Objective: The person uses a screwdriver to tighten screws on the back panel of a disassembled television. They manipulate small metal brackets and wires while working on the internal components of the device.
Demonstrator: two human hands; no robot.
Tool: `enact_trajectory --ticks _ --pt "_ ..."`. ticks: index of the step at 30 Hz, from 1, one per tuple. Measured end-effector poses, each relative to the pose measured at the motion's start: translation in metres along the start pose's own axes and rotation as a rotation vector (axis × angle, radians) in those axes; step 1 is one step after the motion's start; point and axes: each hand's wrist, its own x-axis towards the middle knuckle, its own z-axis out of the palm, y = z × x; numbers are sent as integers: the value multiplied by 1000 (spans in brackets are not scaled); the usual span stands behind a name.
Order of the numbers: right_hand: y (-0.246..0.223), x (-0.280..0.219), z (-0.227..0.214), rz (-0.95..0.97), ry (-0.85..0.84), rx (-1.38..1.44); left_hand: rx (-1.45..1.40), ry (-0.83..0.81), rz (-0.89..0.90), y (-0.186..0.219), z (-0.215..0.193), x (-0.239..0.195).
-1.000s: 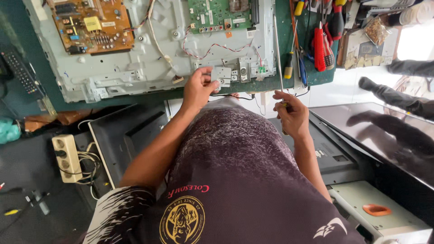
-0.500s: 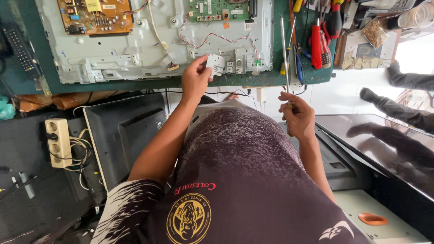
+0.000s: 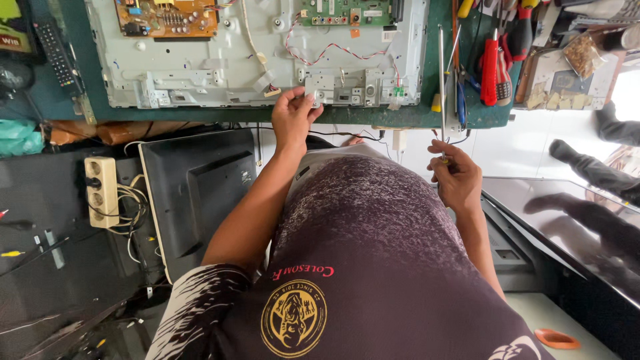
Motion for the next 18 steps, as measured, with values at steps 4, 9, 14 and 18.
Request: enact_trajectory --ticks 4,9,14,18 --pt "-2 6 0 -1 3 -10 25 69 53 1 5 2" --pt "-4 8 2 -10 1 -21 87 97 51 1 2 6" --pt "-7 8 4 14 5 1 45 105 44 7 6 7" --pt "-8 9 5 6 5 7 37 86 3 16 13 4"
